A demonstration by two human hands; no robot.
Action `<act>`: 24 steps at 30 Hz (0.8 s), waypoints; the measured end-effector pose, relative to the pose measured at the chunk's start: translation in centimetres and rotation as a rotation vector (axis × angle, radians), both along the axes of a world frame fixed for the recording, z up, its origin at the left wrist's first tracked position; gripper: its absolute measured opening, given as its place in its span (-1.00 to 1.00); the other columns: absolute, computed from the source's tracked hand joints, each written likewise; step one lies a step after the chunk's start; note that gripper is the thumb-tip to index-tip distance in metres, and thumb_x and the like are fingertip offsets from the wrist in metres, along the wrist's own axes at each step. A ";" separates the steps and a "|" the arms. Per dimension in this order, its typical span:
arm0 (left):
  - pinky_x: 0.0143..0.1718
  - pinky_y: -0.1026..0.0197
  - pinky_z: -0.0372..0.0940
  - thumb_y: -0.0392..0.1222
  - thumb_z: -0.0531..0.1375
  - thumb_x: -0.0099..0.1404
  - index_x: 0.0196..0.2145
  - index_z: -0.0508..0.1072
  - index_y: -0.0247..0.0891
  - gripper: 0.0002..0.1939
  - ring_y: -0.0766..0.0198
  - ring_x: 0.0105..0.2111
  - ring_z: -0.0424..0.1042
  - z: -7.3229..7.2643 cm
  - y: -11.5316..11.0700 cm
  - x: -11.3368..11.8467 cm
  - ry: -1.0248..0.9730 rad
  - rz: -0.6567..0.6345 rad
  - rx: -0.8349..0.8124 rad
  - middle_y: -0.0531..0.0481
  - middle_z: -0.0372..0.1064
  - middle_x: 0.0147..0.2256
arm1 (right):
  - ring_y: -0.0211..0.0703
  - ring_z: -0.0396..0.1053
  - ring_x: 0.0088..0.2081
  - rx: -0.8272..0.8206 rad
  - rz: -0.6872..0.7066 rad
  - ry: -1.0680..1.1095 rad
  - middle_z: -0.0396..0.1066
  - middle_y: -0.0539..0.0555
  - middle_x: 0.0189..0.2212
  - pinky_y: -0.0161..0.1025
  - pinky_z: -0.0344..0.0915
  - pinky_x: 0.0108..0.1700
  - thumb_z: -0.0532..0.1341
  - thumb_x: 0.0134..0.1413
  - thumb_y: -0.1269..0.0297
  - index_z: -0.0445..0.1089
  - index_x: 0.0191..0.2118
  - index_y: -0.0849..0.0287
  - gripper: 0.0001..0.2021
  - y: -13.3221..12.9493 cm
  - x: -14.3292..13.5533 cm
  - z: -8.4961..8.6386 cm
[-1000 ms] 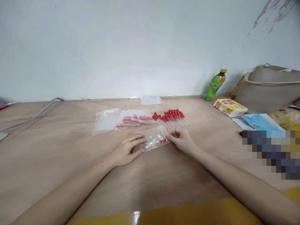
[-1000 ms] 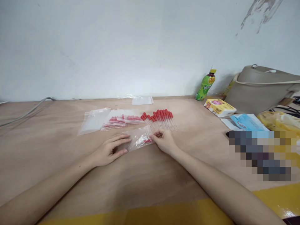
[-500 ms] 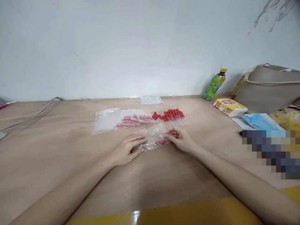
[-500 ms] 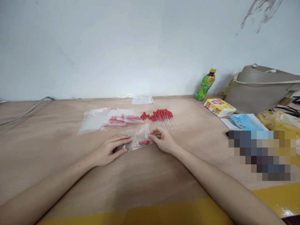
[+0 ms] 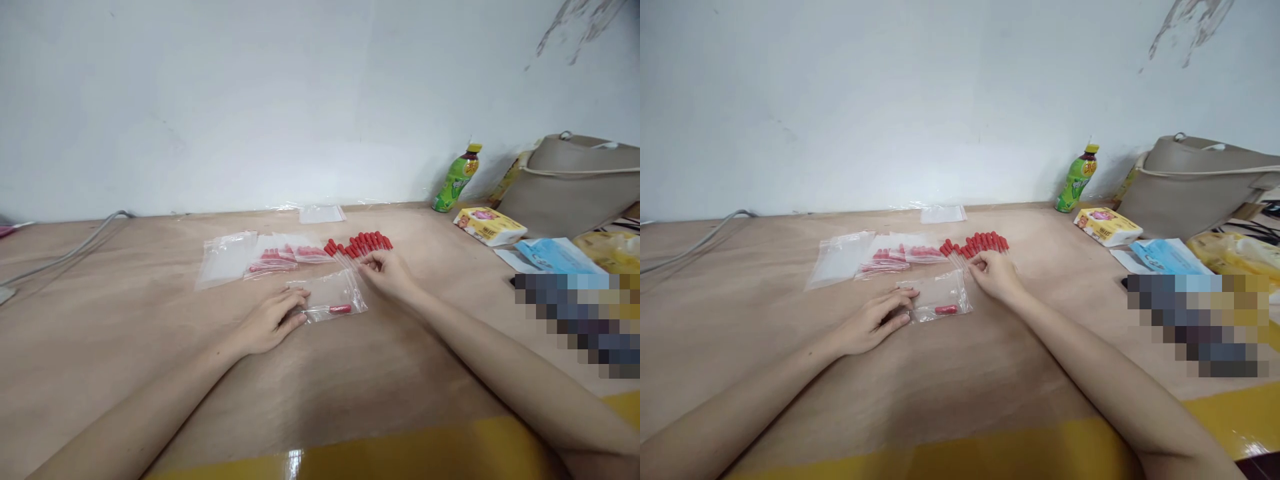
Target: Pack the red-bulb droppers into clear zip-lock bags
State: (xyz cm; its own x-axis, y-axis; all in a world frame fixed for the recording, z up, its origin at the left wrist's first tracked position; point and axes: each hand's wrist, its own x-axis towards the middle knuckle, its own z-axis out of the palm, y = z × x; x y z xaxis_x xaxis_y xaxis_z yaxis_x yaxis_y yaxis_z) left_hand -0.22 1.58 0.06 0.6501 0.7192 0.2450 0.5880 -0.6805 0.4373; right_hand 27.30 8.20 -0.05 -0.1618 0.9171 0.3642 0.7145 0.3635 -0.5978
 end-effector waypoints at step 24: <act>0.14 -0.03 0.02 -0.14 -0.03 0.37 0.05 0.30 -0.06 -0.68 0.14 0.14 0.09 -0.2 0.3 -0.2 0.143 -0.021 0.055 -0.02 0.13 0.13 | -0.25 0.31 -0.51 -0.196 0.003 0.330 0.39 0.06 -0.52 -0.32 0.19 -0.44 0.11 0.02 0.11 0.27 -0.38 0.21 -0.77 2.2 -0.1 2.3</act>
State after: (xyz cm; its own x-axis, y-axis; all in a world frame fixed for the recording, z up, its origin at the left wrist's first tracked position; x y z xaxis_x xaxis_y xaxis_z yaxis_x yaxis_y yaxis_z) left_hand -0.47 1.84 -0.14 0.6961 0.6930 0.1873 0.6271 -0.7140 0.3114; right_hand 27.18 10.44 2.22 -0.0678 0.9743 0.2146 0.4712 0.2209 -0.8539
